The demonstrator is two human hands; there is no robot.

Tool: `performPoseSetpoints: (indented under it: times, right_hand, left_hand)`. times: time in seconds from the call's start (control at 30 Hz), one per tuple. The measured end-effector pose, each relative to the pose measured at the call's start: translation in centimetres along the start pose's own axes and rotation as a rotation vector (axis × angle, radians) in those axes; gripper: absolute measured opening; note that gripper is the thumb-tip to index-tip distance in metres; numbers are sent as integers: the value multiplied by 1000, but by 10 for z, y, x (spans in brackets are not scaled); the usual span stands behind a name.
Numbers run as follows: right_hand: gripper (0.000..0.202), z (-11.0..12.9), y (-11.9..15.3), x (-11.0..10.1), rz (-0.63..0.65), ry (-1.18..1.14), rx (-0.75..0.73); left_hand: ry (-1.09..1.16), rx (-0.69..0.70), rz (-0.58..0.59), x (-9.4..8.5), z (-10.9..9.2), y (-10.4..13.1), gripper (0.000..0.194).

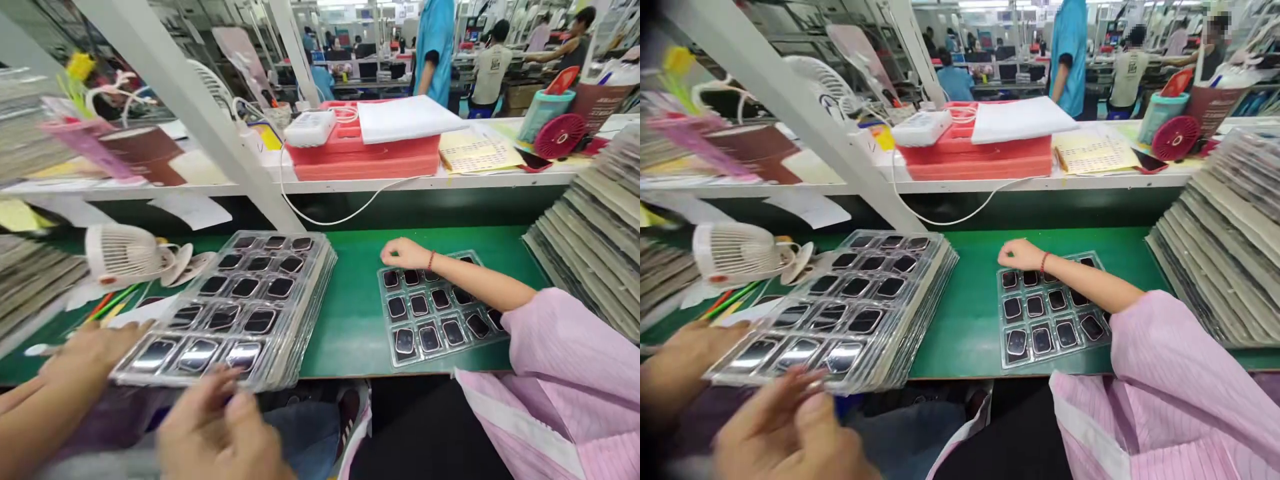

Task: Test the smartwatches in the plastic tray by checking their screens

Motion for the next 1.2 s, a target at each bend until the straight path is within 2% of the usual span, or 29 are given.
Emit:
performPoseSetpoints:
  times: [0.03, 0.07, 0.13, 0.17, 0.23, 0.27, 0.33, 0.43, 0.57, 0.67, 0.73, 0.77, 0.83, 0.93, 1.07, 1.2]
  right_hand:
    - [18, -8, 21, -5, 3, 107, -1]
    - [18, -16, 38, -9, -11, 207, 2]
    - [11, -30, 65, -13, -73, 340, 33]
    - [8, -36, 74, -13, -98, 372, 38]
    - [10, -44, 86, -13, -127, 387, 40]
    - [12, -47, 89, -13, -135, 387, 43]
    - [15, -51, 91, -14, -150, 383, 62]
    - [21, -54, 88, -15, -165, 371, 97]
    - [21, -50, 79, -11, -173, 291, 112]
    - [21, -43, 78, -8, -197, 79, 53]
    - [20, -41, 79, -11, -198, -181, 50]
    - [19, -42, 80, -14, -179, -332, 83]
    - [17, -48, 81, -20, -112, -602, 188]
    - [24, -62, 86, -31, -57, -817, 303]
    - [41, -80, 96, -35, -131, -1052, 375]
    - [48, -86, 99, -32, -110, -1210, 350]
  left_hand:
    - [71, 107, 44, 20, -20, -2, 37]
    - [154, 229, 215, 47, -38, -4, 27]
    - [178, 371, 591, 112, -60, -11, 30]
    - [106, 392, 725, 143, -63, -17, 32]
    - [-99, 390, 894, 195, -59, -28, 31]
    - [-193, 384, 945, 214, -55, -32, 30]
    - [-293, 377, 986, 238, -47, -37, 25]
    - [-328, 387, 994, 249, -40, -39, 25]
    - [-277, 299, 992, 246, -38, -39, 25]
    - [-195, 289, 991, 240, -38, -36, 18]
    - [-64, 277, 981, 238, -38, -32, 13]
    - [47, 235, 966, 238, -38, -30, 12]
    - [336, 38, 922, 244, -39, -28, 14]
    - [628, -278, 908, 264, -44, -28, 28]
    - [779, -401, 1044, 287, -57, -28, 41]
    - [1083, -666, 1204, 286, -60, -20, 67]
Point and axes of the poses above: each hand's wrist, its own y-axis away from the middle knuckle, its own x-axis out of the palm, z = x × y, the point moved 3 cm from there along -y, towards the middle knuckle, and after that the axes turned 6 degrees about x, right-handed, at the moved point
